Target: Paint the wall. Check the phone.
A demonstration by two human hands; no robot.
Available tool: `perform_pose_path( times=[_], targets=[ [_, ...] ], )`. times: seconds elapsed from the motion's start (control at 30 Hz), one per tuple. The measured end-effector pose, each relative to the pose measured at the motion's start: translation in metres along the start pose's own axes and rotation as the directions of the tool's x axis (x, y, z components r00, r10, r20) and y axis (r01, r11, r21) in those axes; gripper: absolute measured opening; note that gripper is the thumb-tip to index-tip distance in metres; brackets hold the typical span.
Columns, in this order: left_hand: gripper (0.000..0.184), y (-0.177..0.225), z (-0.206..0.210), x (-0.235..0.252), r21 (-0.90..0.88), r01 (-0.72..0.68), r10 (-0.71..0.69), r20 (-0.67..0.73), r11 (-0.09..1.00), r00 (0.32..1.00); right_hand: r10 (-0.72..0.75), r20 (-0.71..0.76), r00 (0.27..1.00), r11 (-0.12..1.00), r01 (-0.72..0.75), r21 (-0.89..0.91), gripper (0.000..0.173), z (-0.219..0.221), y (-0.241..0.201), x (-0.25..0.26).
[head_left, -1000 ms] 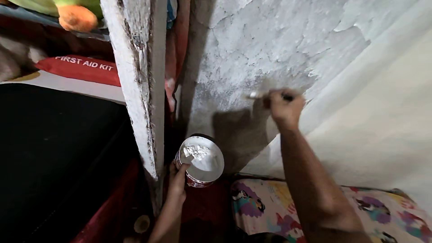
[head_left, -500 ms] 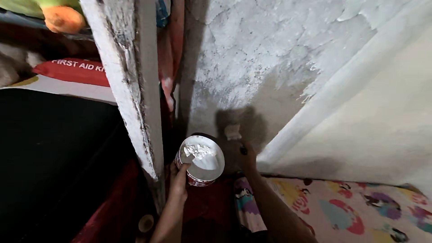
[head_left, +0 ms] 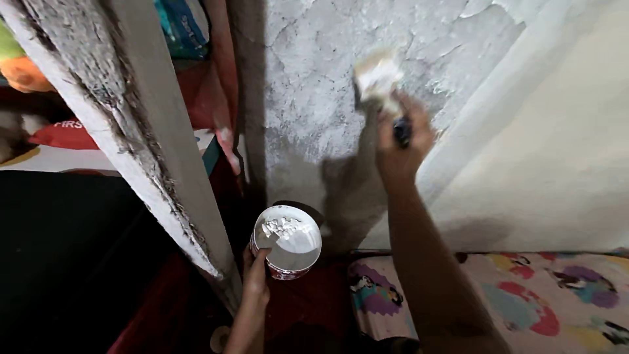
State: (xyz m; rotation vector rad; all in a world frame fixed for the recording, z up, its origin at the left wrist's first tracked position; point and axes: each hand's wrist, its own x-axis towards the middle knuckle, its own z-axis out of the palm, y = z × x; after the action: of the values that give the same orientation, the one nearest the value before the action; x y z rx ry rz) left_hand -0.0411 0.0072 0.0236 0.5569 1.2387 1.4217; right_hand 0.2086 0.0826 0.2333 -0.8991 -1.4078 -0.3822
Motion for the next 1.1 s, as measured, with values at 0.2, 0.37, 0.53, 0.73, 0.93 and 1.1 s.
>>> perform_pose_path(
  times=[0.2, 0.37, 0.53, 0.73, 0.93, 1.1],
  targets=[
    [0.063, -0.004, 0.002, -0.001, 0.021, -0.030, 0.029, 0.008, 0.999, 1.000, 0.350, 0.383, 0.855, 0.937, -0.313, -0.156, 0.038, 0.001, 0.018, -0.131],
    [0.062, -0.012, 0.006, 0.004, 0.048, 0.002, -0.003, 0.018, 0.999, 1.000, 0.368, 0.404, 0.837, 0.930, -0.326, -0.172, 0.030, -0.014, 0.000, -0.069],
    [0.060, -0.012, 0.011, 0.005, 0.056, -0.002, 0.001, 0.010, 0.998, 1.000, -0.051, 0.104, 0.993, 0.996, 0.058, -0.063, 0.032, -0.012, 0.004, -0.004],
    [0.059, -0.014, 0.012, 0.005, 0.032, 0.002, -0.003, 0.023, 0.999, 1.000, 0.199, 0.389, 0.899, 0.973, -0.133, -0.191, 0.048, -0.009, 0.012, -0.060],
    [0.061, -0.016, 0.012, 0.004, 0.020, -0.014, 0.013, 0.036, 1.000, 0.999, 0.288, 0.525, 0.801, 0.955, -0.199, -0.219, 0.039, -0.036, -0.006, -0.057],
    [0.062, -0.017, 0.011, 0.002, 0.034, -0.010, 0.009, 0.028, 0.999, 1.000, 0.161, 0.450, 0.878, 0.982, -0.099, -0.159, 0.043, -0.034, 0.005, -0.032]
  ],
)
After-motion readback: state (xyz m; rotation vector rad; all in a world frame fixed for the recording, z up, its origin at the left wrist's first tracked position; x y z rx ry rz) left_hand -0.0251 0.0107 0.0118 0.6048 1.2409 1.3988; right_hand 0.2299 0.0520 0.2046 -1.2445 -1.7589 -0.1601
